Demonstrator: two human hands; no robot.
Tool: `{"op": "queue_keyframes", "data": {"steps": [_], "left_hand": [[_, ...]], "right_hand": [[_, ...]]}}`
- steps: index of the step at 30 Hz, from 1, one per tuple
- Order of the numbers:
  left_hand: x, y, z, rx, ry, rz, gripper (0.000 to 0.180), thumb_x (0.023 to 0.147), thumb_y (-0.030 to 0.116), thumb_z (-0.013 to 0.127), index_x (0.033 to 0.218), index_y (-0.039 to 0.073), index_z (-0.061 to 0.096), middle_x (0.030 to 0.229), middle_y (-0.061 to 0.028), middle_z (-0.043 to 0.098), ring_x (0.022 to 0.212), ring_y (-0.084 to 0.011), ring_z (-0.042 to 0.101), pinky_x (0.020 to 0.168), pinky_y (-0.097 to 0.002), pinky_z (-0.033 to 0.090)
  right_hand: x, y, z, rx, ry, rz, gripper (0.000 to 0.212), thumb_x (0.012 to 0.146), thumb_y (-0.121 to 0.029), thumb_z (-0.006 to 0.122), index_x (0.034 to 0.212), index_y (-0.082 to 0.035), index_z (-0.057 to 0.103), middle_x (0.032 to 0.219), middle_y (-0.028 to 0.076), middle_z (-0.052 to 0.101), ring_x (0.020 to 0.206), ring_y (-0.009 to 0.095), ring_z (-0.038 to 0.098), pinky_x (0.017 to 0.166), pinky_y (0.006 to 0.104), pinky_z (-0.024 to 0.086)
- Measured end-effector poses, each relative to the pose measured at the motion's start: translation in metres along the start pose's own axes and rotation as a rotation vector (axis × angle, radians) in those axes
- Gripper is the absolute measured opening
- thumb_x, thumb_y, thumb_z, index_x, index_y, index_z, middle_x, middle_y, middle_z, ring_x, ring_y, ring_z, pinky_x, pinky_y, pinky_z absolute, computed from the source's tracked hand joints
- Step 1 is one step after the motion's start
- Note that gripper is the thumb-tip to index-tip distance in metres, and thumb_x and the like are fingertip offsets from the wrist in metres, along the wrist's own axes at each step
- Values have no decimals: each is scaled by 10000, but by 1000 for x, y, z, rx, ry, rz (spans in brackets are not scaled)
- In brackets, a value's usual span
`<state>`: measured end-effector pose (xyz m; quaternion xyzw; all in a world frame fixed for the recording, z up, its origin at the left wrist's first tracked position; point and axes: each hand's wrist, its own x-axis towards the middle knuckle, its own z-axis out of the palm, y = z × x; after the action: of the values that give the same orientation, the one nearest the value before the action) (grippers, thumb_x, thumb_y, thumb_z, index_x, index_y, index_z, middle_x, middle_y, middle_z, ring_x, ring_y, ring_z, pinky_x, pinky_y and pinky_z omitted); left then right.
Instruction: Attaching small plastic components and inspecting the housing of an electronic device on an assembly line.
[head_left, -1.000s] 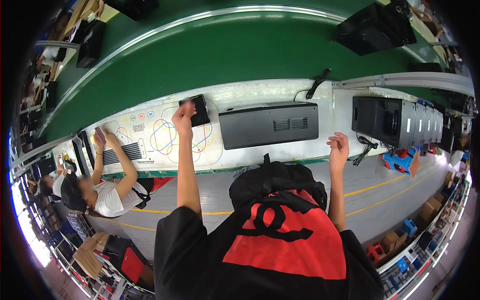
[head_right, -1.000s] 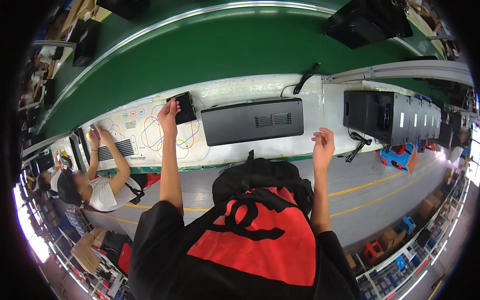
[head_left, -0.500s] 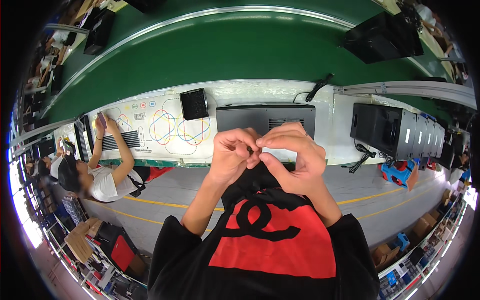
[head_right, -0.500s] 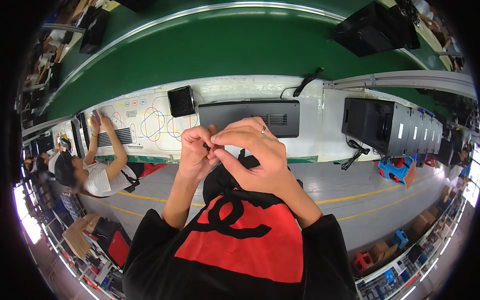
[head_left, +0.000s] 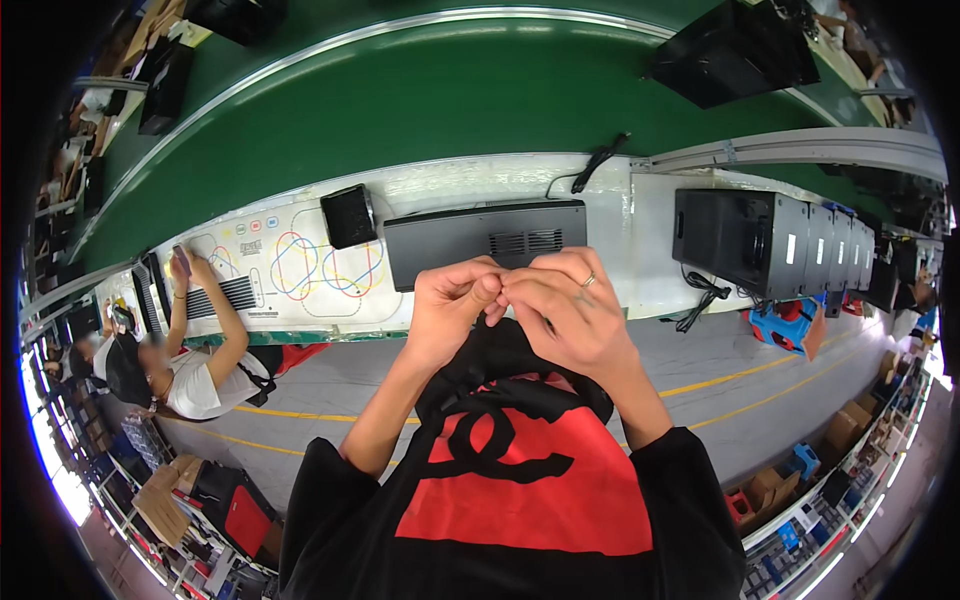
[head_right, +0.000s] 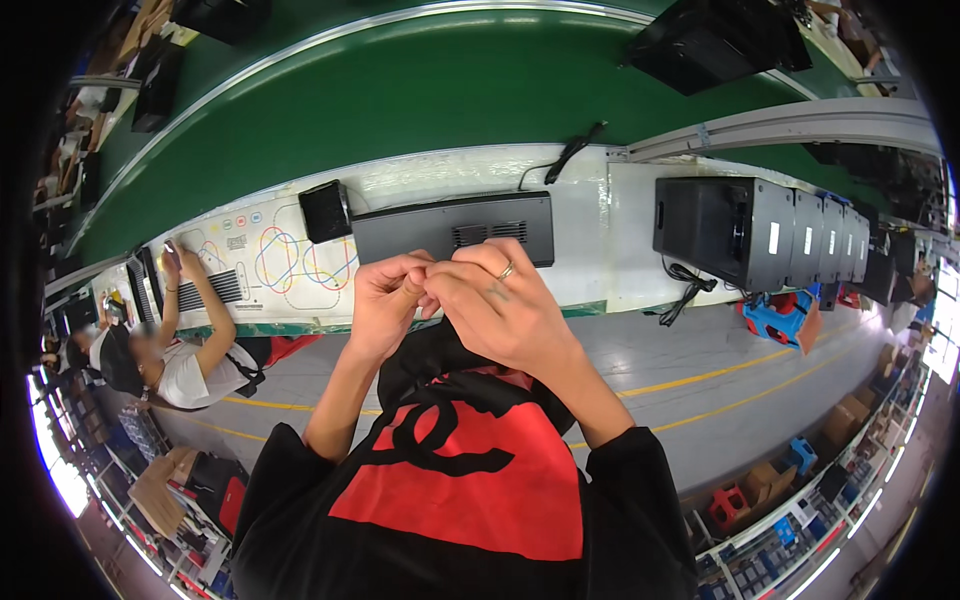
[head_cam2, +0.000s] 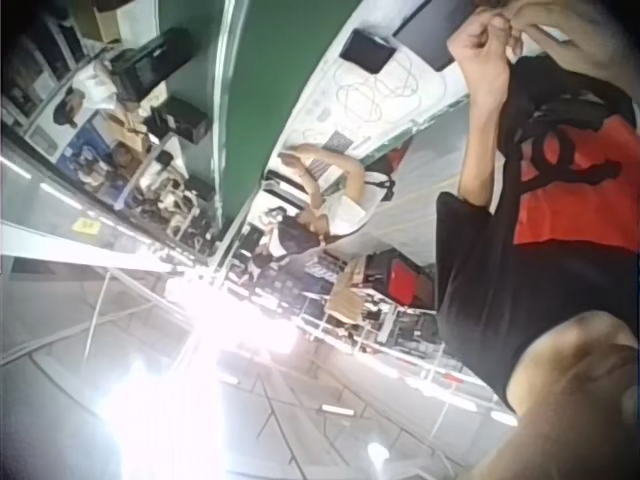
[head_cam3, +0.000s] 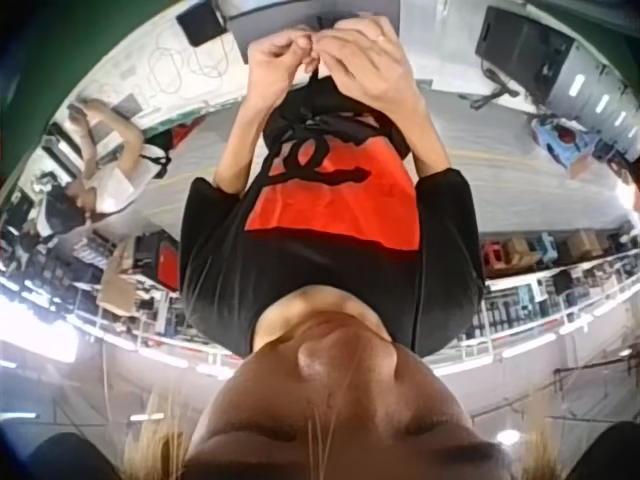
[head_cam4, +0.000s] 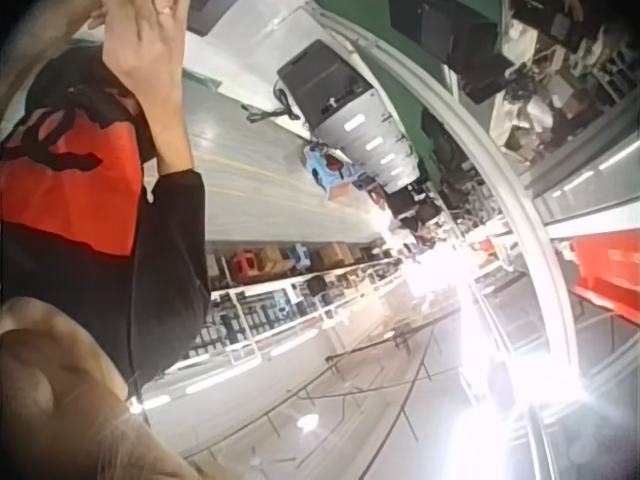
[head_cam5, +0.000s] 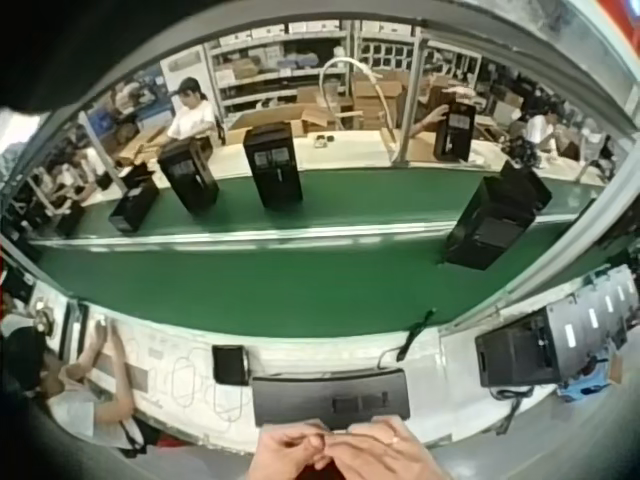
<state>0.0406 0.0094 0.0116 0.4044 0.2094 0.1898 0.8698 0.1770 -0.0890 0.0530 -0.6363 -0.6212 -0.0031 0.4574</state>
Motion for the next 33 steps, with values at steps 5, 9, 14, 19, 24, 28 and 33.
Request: {"op": "queue_keyframes", "data": {"steps": [5,9,14,19,24,28,33], "left_hand": [[14,-45,-13,176,109,-153,232,927,162,609,960,-59,668,774,-56,599,610,-104,502,589,-237,435],[32,-110,-67,451,306,-175,224,922,150,611,992,-50,681,752,-40,619,584,-70,497,568,-225,434],[36,-132,-90,707,385,-86,150,877,113,649,931,-16,700,737,-46,646,584,-80,524,554,-232,439],[35,-132,-91,734,360,-47,160,879,122,647,963,-1,704,758,-46,647,615,-80,536,575,-218,446],[34,-133,-91,726,338,-17,146,872,94,645,959,-9,701,767,-53,647,626,-86,552,582,-224,451],[34,-131,-93,793,329,-8,141,871,88,644,955,-9,701,771,-56,647,633,-89,555,589,-227,455],[35,-127,-97,738,331,-58,155,881,98,640,968,-18,696,761,-54,645,647,-96,556,618,-227,459]], "right_hand": [[-45,40,14,127,28,195,263,692,90,685,836,-55,519,874,63,644,780,231,589,705,354,471],[-99,130,29,-53,18,465,210,771,48,652,840,-33,470,814,92,603,765,271,576,702,354,471],[-119,189,40,-148,-40,510,206,750,48,642,858,-21,481,809,125,591,808,306,566,728,396,465],[-114,199,42,-258,-221,322,154,748,56,578,842,-7,473,785,148,554,773,353,530,758,432,438],[-110,193,42,-280,-286,351,158,729,75,556,830,-8,467,783,158,546,785,356,518,762,440,430],[-93,192,49,-319,-337,555,216,678,95,574,837,-2,464,788,165,546,804,367,514,745,455,435],[-83,233,54,-127,-403,864,268,660,97,607,849,-13,453,823,138,602,843,278,624,691,359,512]]}}
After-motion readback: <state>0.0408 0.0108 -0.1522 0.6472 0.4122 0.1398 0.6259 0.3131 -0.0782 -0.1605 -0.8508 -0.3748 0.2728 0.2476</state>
